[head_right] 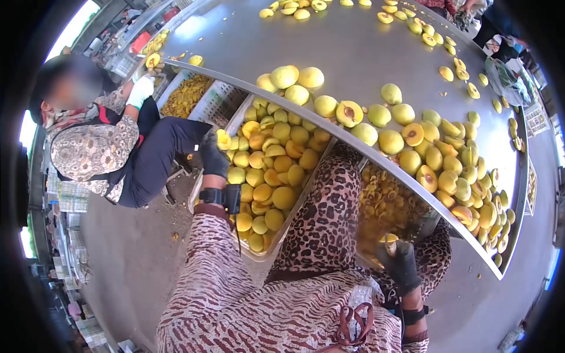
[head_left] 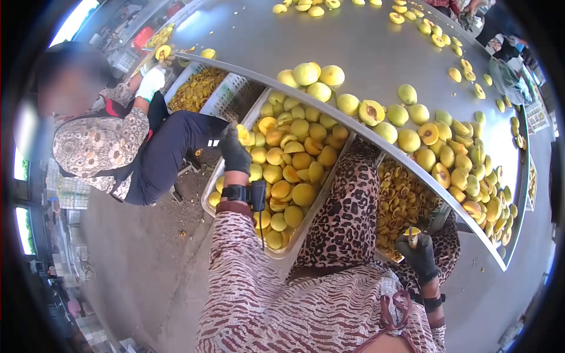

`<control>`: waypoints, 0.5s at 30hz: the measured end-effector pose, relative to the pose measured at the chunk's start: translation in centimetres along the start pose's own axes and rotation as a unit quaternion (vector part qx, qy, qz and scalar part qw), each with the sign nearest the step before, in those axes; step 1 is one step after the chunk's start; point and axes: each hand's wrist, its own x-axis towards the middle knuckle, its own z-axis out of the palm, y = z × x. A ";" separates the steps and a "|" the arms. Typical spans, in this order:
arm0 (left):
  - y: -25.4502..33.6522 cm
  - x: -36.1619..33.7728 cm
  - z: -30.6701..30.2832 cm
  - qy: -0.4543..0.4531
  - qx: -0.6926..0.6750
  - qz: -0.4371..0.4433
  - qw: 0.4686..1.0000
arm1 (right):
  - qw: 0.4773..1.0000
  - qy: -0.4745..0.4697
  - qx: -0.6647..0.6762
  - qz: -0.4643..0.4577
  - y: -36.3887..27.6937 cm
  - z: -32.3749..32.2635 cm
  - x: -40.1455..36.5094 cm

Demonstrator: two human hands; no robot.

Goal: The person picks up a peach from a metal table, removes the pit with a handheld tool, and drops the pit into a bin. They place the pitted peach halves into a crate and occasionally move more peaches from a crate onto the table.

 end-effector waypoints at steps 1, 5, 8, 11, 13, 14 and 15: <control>-0.1 -0.2 1.4 0.026 -0.006 -0.007 1.000 | 0.999 -0.001 -0.030 -0.013 -0.4 0.2 0.5; -1.0 0.1 5.4 -0.029 0.157 0.127 0.979 | 0.999 -0.025 -0.033 -0.004 -2.0 0.4 1.7; -2.0 0.3 5.9 -0.008 0.215 0.140 0.966 | 0.997 -0.006 -0.065 -0.030 -1.8 0.4 2.3; -2.7 1.2 3.2 0.100 0.082 0.073 0.989 | 0.997 0.009 -0.075 -0.010 -1.1 0.5 2.1; -3.2 2.3 1.1 0.097 0.159 0.094 0.978 | 0.997 0.001 -0.070 0.017 -0.9 0.6 2.5; -3.3 2.6 1.0 0.098 0.162 0.093 0.977 | 0.998 -0.002 -0.066 0.025 -1.1 1.0 2.8; -3.5 2.9 1.0 0.070 0.240 0.172 0.953 | 0.998 -0.007 -0.065 0.026 -1.2 1.2 3.2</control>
